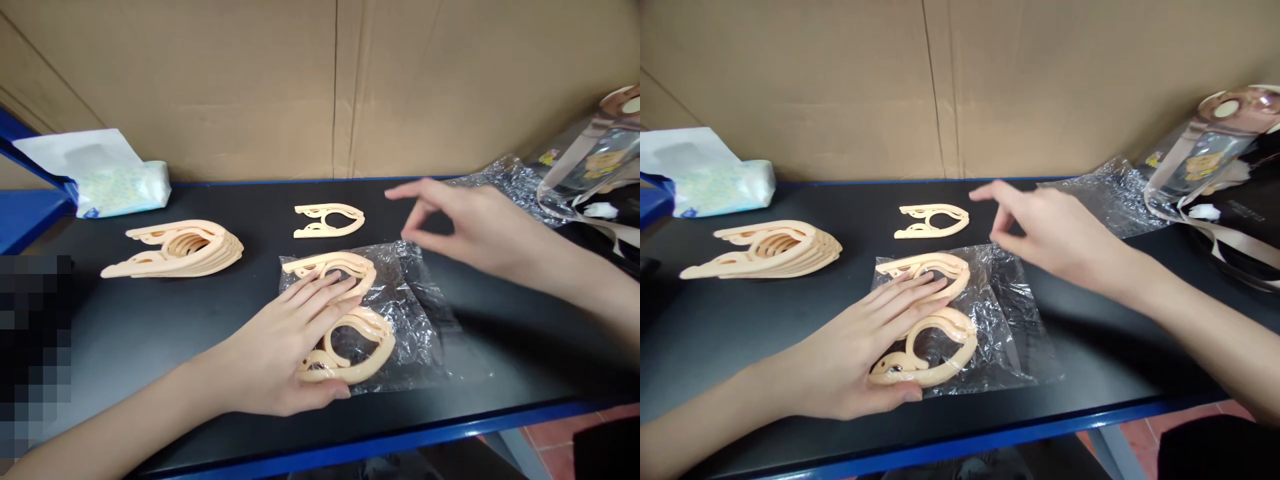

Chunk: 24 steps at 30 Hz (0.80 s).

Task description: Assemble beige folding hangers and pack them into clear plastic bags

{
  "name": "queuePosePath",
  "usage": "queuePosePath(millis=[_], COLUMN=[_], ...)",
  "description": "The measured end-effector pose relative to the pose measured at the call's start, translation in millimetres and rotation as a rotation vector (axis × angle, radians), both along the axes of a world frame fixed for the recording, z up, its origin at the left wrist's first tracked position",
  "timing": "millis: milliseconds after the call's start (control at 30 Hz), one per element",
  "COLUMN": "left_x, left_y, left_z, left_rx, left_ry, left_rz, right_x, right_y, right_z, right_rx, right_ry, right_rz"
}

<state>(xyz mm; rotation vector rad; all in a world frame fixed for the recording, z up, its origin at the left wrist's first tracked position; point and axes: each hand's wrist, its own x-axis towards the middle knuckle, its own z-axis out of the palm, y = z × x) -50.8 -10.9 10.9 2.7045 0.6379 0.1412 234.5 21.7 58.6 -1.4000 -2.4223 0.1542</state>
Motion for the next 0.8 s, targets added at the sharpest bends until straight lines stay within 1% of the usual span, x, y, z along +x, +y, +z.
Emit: queuePosePath(millis=[33, 67, 133, 200, 267, 367, 467, 567, 633, 700, 767, 800], left_x=[-0.2, -0.5, -1.3, -1.8, -1.7, -0.7, -0.2, -0.5, -0.8, -1.3, -2.0, -2.4], left_y=[0.0, 0.0, 0.0, 0.1, 0.3, 0.9, 1.4, 1.6, 1.5, 1.4, 1.2, 1.2], left_z=[-0.2, -0.7, -2.2, -3.5, -3.5, -1.3, 0.7, 0.8, 0.1, -0.6, -1.2, -1.3], left_rx=[-0.002, -0.004, -0.01, -0.02, -0.04, -0.065, -0.065, -0.063, -0.062, -0.063, -0.063, -0.063], left_ry=[0.006, 0.004, -0.012, -0.033, -0.041, -0.032, -0.025, -0.014, -0.015, -0.022, -0.039, -0.044], left_rz=[0.003, 0.003, 0.003, 0.004, 0.011, 0.02, 0.023, 0.028, 0.026, 0.025, 0.024, 0.025], right_x=[-2.9, -6.8, -17.0, -28.5, -39.6, -52.5, -57.5, -49.7, -36.1, -16.6, 5.8, 16.9], right_y=[12.5, 25.3, 50.3, 71.4, 86.0, 94.5, 90.7, 80.1, 69.5, 55.2, 36.8, 26.1], right_z=[1.1, -0.3, -9.3, -22.6, -35.0, -45.3, -45.2, -36.8, -27.3, -16.5, -7.0, -3.6], right_rx=[0.02, 0.041, -0.003, -0.048, -0.104, -0.129, -0.072, 0.064, 0.114, 0.12, 0.109, 0.171], right_ry=[-0.005, 0.042, 0.042, -0.028, -0.052, -0.028, -0.023, -0.061, -0.063, -0.055, -0.093, -0.067], right_rz=[-0.017, 0.024, 0.18, 0.263, 0.278, 0.278, 0.271, 0.227, 0.182, 0.12, 0.051, 0.054])
